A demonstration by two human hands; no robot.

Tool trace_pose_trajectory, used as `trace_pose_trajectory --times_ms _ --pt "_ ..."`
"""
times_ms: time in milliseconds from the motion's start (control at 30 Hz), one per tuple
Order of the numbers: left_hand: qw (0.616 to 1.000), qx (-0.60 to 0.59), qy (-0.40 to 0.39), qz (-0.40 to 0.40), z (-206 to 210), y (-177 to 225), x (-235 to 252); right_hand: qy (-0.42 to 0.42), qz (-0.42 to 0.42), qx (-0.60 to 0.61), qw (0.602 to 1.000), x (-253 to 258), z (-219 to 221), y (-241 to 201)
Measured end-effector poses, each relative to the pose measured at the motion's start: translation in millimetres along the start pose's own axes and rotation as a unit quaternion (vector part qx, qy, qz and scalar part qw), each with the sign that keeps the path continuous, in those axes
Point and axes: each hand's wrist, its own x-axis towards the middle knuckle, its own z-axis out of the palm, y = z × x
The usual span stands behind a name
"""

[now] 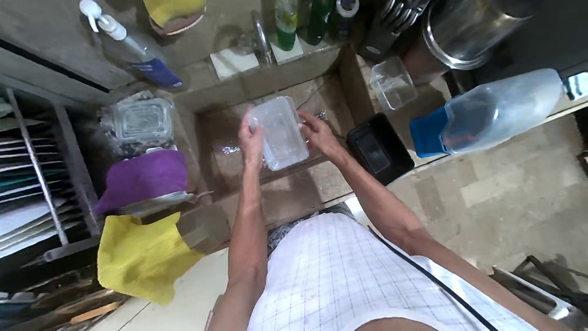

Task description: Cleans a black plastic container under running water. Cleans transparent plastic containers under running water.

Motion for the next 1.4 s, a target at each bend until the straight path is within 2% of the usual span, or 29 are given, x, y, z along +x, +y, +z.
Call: trace_pose_trajectory --times_ms 100,167,267,333,400,467,533,633,733,800,867,1000,1100,1200,1267,1300,1400 --pt "0.999 0.045 0.007 0.027 14 3 2 0.013 0.021 0.078 0.997 -8 -4 5" --pt "0.997 0.074 0.025 0.026 25 4 -1 0.017 0.013 0.067 0.998 -14 -8 8" --pt "0.994 0.091 0.057 0.030 48 0 -5 0.032 -0.042 -0.025 0.998 -16 -15 22" --pt "0.995 0.085 0.049 0.034 69 0 -13 0.082 -0.058 -0.139 0.985 -23 -29 29" --pt "0.996 0.078 -0.004 0.037 86 10 -27 0.133 -0.045 -0.229 0.963 -36 -53 28" --pt "0.990 0.099 -0.096 0.035 102 22 -41 0.172 -0.015 -0.284 0.943 -58 -87 26" --pt "0.970 0.121 -0.205 0.046 123 25 -51 0.208 0.030 -0.331 0.920 -81 -125 32" --pt "0.927 0.177 -0.323 0.078 166 16 -54 0.230 0.120 -0.375 0.890 -110 -168 55" --pt "0.879 0.251 -0.396 0.090 202 3 -48 0.219 0.193 -0.387 0.874 -126 -186 85" --pt "0.857 0.285 -0.422 0.083 216 -5 -42 0.213 0.205 -0.397 0.869 -130 -189 100" --pt "0.851 0.288 -0.433 0.078 217 -7 -37 0.217 0.201 -0.381 0.876 -129 -193 102" --pt "0.894 0.201 -0.389 0.092 194 -20 -26 0.271 0.140 -0.353 0.884 -98 -207 92" --pt "0.923 0.180 -0.340 0.032 167 -19 -5 0.295 0.119 -0.373 0.871 -50 -226 93" --pt "0.943 0.179 -0.277 -0.037 131 -28 17 0.248 0.137 -0.419 0.863 -7 -239 97" --pt "0.951 0.156 -0.246 -0.101 115 -33 40 0.211 0.188 -0.437 0.854 11 -240 89" --pt "0.961 0.136 -0.216 -0.106 110 -44 54 0.200 0.201 -0.450 0.847 15 -240 81" --pt "0.979 0.066 -0.142 -0.130 91 -63 85 0.180 0.117 -0.493 0.843 18 -231 45"
